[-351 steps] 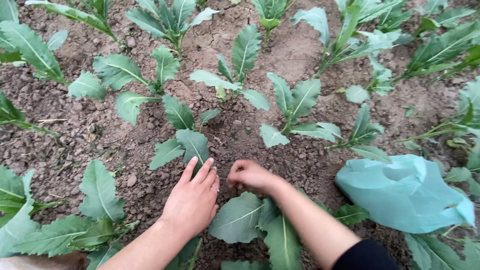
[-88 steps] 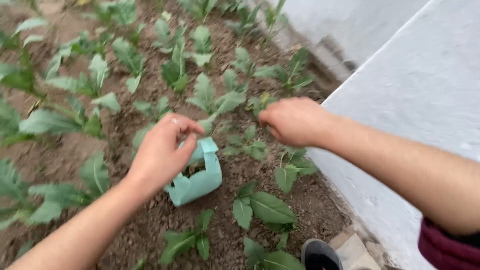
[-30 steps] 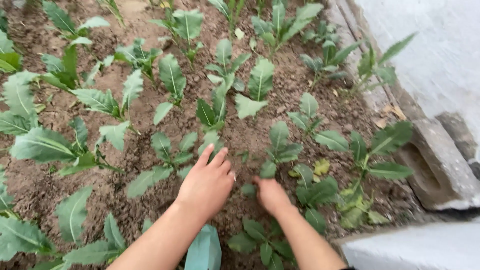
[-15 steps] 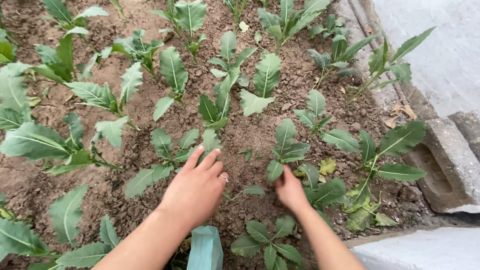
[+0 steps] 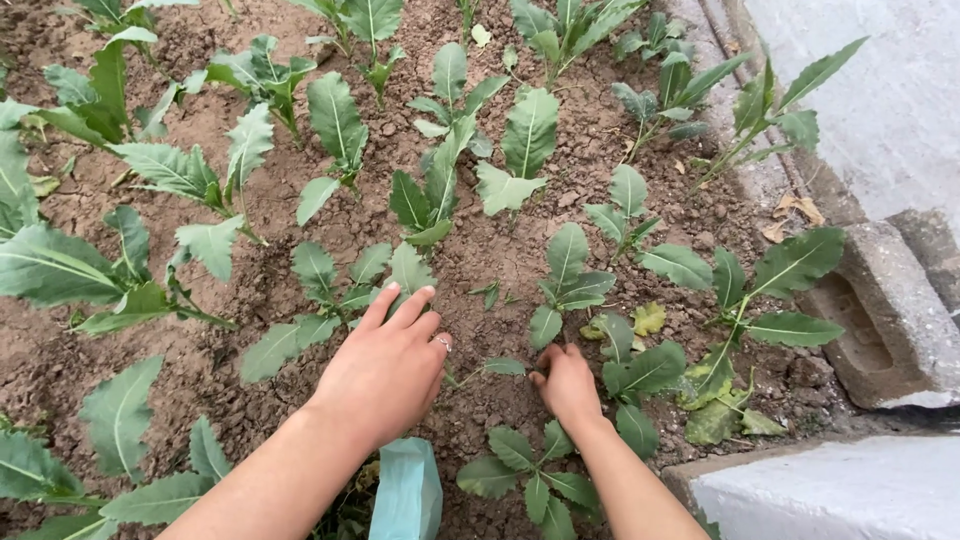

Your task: Picking vegetable leaves from a garden and placing them into a plastic bag.

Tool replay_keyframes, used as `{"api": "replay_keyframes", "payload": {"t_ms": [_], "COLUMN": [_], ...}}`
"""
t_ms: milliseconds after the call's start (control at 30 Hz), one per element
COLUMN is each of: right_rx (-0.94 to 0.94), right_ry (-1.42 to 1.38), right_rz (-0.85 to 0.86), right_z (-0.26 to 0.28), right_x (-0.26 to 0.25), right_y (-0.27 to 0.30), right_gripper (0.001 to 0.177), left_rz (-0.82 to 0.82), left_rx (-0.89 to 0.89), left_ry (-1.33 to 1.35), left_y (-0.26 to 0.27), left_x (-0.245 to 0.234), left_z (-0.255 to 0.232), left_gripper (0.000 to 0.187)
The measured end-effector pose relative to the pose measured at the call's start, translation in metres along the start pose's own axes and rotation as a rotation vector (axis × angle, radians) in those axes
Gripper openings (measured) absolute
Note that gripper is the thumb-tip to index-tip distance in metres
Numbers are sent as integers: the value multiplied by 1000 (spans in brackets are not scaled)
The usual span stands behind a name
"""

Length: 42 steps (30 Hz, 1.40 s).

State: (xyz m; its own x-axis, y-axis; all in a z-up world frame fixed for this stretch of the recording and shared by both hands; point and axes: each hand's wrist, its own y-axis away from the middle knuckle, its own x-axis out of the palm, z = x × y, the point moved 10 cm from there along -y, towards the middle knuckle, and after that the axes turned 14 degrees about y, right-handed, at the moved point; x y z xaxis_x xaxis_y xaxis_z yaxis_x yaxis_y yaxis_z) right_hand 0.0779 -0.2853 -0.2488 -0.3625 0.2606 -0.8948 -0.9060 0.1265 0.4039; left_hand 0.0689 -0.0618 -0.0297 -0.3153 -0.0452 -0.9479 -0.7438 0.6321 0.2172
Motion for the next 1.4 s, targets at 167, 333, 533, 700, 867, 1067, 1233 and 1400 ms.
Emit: {"api": "replay_keyframes", "payload": {"t_ms": [167,333,533,700,867,1067,1233,1400], "right_rx": [84,233,198,-414,-197,-59,332,508], "right_ry": [-148,-1019,-1062,556,497,302,-179,-1185], "right_rz": [58,134,201,101,102,197,184,-206], "right_z": [-16,-18,-56,-94,-91,-67,-103,-123], "right_x": [-16,-65,-43,70,68,6,-34,-64], "right_y": [9,51,60,34,62,79,47,34], "right_gripper": [14,19,36,26,55,34,48,22], "left_rz": [-4,-65,-101,-91,-70,-80,-105,-162], "left_rx": [-51,-4,50,5,-24,-26,-27,39], "left_ry": [34,19,-61,-43,-10,29,110,277], "left_y": [1,-5,8,19,13,2,-28,-65], "left_x": [-9,-11,-12,-7,-8,-24,-35,-53], "left_z": [2,-4,-12,-8,-16,-24,-27,-48], "left_gripper": [36,35,31,35,37,40,41,40]}}
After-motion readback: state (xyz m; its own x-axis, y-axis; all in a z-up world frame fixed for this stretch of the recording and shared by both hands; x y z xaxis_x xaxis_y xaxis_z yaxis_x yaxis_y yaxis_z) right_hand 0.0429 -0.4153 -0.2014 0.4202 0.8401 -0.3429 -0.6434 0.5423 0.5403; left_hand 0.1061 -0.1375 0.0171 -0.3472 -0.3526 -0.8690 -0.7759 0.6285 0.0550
